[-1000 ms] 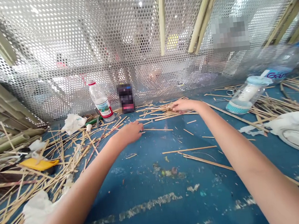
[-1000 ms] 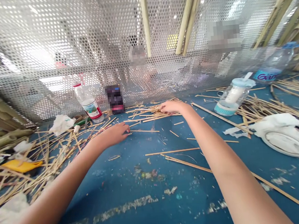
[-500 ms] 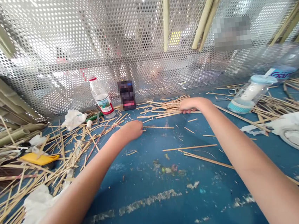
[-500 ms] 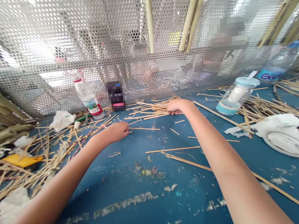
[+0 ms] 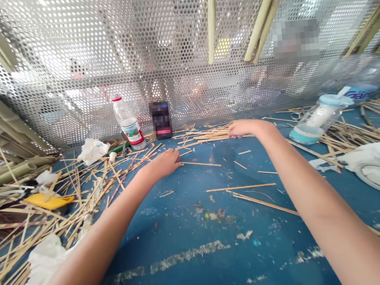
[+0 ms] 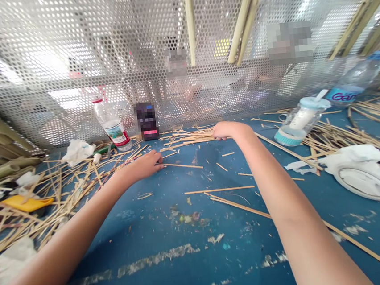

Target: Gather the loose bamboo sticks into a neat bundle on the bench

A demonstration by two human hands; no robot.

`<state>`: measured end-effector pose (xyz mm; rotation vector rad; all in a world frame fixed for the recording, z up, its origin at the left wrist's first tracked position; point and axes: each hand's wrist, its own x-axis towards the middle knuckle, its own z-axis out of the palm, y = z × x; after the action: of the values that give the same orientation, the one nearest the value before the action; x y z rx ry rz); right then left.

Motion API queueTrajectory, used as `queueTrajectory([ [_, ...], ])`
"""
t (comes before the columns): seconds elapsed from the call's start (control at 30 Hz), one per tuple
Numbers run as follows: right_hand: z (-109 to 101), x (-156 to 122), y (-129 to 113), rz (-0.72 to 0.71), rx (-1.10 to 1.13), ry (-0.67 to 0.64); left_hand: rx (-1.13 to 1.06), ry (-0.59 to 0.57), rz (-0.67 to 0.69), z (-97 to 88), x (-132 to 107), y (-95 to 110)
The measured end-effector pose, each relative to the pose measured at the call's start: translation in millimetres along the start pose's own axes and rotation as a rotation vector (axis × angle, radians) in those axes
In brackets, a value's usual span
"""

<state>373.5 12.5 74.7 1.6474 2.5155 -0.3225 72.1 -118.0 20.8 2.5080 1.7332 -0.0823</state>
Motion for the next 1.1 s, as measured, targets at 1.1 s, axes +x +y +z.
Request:
queueTrajectory([
  [1.1,35.1,-44.6,-151.3,-0.388,-0.218,-0.244,0.129,0.029,-0.103,-20.3,-5.2,-16.0],
])
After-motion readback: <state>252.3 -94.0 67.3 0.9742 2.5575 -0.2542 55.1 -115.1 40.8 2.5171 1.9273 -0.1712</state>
